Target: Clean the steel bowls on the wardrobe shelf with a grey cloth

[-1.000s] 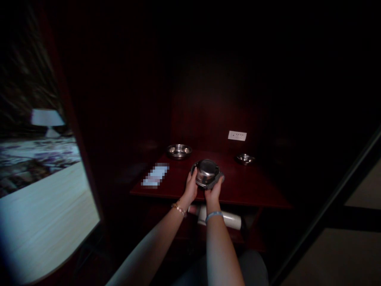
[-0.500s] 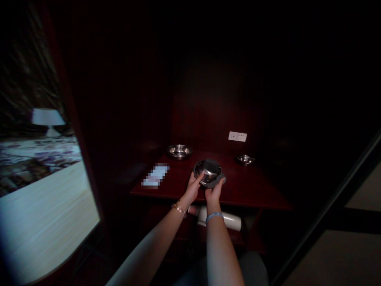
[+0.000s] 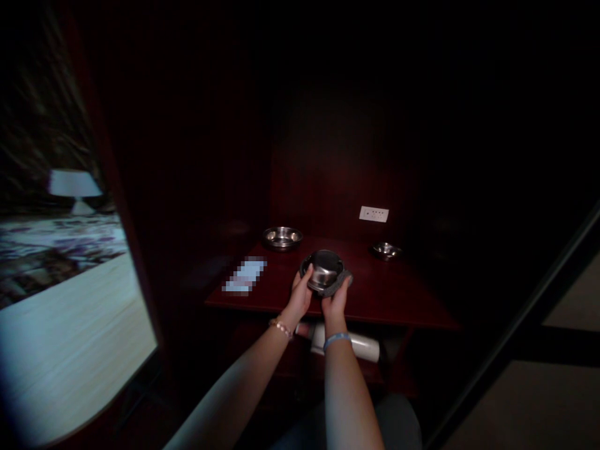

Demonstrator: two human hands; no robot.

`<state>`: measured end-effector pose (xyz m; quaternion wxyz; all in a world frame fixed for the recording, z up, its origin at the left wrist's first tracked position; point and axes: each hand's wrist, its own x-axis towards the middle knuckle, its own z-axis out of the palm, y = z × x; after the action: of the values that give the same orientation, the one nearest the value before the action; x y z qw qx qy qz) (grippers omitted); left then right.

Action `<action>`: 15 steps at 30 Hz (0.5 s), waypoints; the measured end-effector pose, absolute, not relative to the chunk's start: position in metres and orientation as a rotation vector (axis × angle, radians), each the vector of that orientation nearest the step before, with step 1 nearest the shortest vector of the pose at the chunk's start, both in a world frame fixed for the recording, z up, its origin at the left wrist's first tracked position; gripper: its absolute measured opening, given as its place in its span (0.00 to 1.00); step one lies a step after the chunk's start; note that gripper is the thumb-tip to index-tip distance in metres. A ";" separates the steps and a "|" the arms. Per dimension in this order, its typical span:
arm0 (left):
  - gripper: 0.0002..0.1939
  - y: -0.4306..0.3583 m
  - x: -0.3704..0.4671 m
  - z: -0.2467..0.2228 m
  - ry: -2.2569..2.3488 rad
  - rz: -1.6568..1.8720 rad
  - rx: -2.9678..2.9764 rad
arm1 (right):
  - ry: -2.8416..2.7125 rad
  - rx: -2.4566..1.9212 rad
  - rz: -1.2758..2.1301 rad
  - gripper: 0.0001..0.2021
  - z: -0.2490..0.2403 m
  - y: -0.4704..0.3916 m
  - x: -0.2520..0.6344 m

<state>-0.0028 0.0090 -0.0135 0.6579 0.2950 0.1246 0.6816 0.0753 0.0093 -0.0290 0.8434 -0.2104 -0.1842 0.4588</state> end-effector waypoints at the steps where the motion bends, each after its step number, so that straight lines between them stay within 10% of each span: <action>1: 0.23 0.009 -0.003 -0.013 0.275 1.553 0.640 | -0.391 -0.447 0.975 0.24 -0.028 0.009 0.075; 15: 0.24 0.007 -0.006 -0.010 0.275 1.481 0.636 | -0.431 -0.512 0.924 0.26 -0.035 0.014 0.079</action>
<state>-0.0056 0.0065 -0.0104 0.6840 0.2838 0.1225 0.6608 0.0791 0.0139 -0.0352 0.8416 -0.2425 -0.2041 0.4373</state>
